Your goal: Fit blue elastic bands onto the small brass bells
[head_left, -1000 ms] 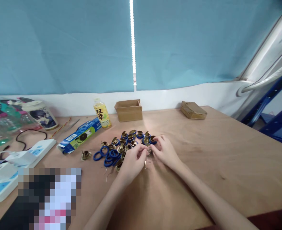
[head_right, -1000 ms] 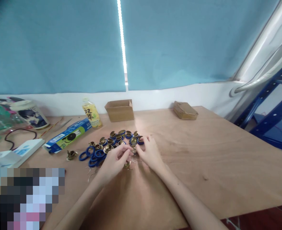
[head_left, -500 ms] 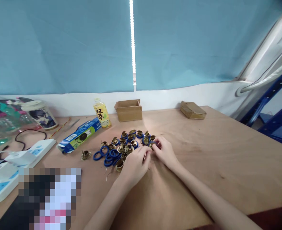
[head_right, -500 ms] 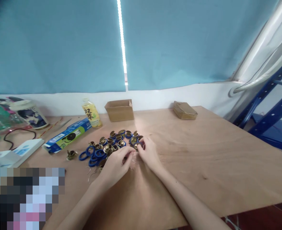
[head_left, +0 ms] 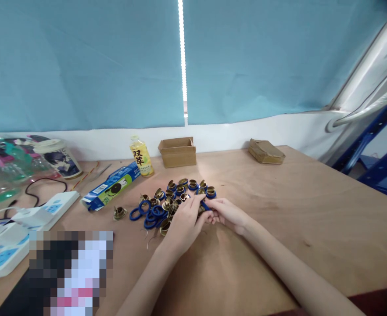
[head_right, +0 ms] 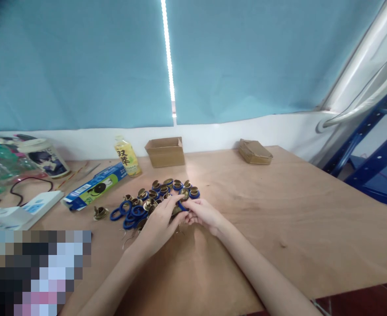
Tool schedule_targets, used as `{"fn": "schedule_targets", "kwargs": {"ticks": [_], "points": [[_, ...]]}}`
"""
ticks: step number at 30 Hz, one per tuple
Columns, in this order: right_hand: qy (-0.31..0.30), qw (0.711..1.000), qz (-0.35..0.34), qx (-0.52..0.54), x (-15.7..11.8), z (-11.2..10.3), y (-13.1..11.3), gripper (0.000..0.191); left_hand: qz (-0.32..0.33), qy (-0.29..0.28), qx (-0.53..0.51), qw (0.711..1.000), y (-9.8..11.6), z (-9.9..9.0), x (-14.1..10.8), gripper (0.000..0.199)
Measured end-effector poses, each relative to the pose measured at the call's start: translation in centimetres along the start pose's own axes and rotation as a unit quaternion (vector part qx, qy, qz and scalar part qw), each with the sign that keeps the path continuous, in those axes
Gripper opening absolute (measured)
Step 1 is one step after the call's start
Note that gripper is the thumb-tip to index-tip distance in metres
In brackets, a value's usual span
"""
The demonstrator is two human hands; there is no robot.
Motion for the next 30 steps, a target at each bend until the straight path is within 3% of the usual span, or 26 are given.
{"fn": "schedule_targets", "kwargs": {"ticks": [7,14,20,24,30], "points": [[-0.006,0.997,-0.039,0.059,-0.5,0.7,-1.0,0.036,-0.074,0.071,-0.094,0.99,0.4,-0.8,0.2,0.022],[0.014,0.986,-0.156,-0.048,-0.9,1.3,-1.7,0.035,-0.142,0.101,-0.253,0.952,0.7,-1.3,0.5,0.027],[0.004,0.968,-0.203,-0.15,-1.1,1.8,-1.0,0.034,-0.151,0.098,-0.288,0.941,0.5,-1.0,0.6,0.025],[0.047,0.944,-0.221,-0.239,-1.1,1.8,-1.0,0.022,-0.141,0.093,-0.294,0.941,0.2,-0.7,0.5,0.024],[0.127,0.876,-0.302,-0.355,-1.8,1.9,-1.9,0.022,-0.121,0.067,-0.295,0.945,0.2,-0.5,0.5,0.027]]}}
Point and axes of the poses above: each hand's wrist, its own x-axis towards the middle knuckle, its own z-axis out of the palm, y = z × x, the point moved 1 cm from there along x, towards the middle knuckle, and after that the axes turned 8 degrees about -y, right-handed, at the moved point
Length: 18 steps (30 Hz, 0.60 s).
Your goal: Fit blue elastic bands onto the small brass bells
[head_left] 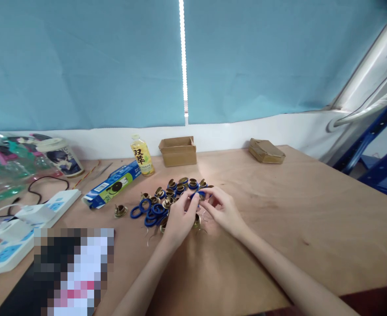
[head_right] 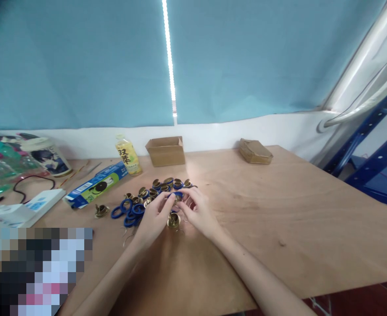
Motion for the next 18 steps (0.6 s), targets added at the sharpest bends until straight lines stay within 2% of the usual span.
{"fn": "schedule_targets", "kwargs": {"ticks": [6,11,18], "points": [[0.061,0.997,-0.044,-0.02,-0.29,0.03,0.18,0.027,0.046,-0.032,0.03,0.998,0.55,0.36,-0.31,0.025],[0.123,0.987,-0.097,-0.02,-0.72,0.43,0.34,0.033,0.071,-0.022,0.028,0.997,0.4,0.63,-0.45,0.026],[0.144,0.984,-0.097,-0.029,-0.97,0.5,-0.22,0.021,0.078,-0.017,0.013,0.997,0.31,0.74,-0.58,0.02]]}}
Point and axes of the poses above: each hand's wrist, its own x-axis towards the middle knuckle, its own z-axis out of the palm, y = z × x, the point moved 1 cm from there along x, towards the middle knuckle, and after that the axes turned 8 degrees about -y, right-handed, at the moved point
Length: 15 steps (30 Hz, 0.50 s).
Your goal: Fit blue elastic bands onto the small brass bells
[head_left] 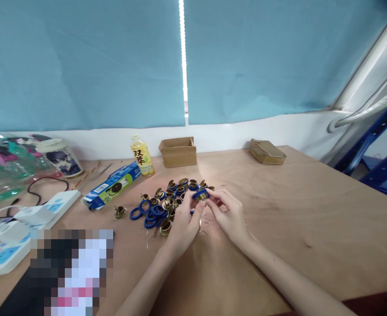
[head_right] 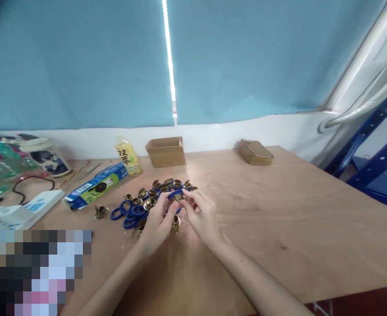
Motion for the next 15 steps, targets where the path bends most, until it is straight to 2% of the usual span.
{"fn": "schedule_targets", "kwargs": {"ticks": [6,11,15], "points": [[-0.013,1.0,0.012,0.0,0.22,-0.01,-0.24,0.019,0.002,-0.02,0.007,1.0,-0.54,-0.18,-0.11,0.021],[-0.025,0.999,0.02,-0.005,0.11,0.16,-0.05,0.02,0.015,-0.023,-0.01,1.0,-0.92,-0.01,-0.24,0.033],[-0.033,0.999,0.014,-0.011,-0.2,0.39,0.23,0.023,0.024,-0.034,-0.034,0.999,-0.85,0.34,-0.27,0.03]]}}
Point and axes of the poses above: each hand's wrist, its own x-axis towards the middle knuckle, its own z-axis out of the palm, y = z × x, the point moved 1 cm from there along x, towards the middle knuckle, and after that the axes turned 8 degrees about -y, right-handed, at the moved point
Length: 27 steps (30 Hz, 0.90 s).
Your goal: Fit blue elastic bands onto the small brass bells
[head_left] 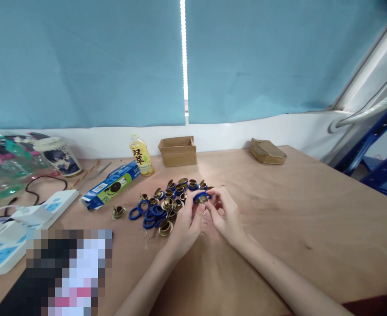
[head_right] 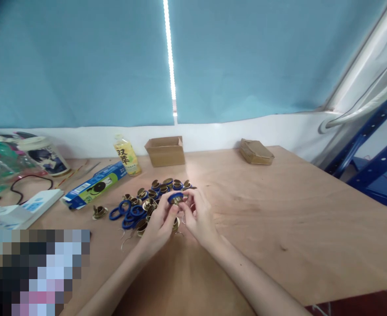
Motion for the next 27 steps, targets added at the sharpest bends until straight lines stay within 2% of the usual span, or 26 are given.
{"fn": "schedule_targets", "kwargs": {"ticks": [10,20,27], "points": [[-0.016,0.999,0.027,0.009,-0.1,-0.05,0.2,0.022,0.01,-0.007,-0.018,1.0,-0.06,0.25,-0.11,0.025],[-0.023,0.999,0.016,0.019,0.1,-0.08,-0.07,0.025,-0.014,-0.012,-0.043,0.999,0.2,0.14,0.04,0.026],[-0.045,0.999,-0.001,0.006,-0.02,-0.17,0.38,0.02,-0.003,-0.004,0.003,1.0,0.46,0.31,-0.04,0.025]]}}
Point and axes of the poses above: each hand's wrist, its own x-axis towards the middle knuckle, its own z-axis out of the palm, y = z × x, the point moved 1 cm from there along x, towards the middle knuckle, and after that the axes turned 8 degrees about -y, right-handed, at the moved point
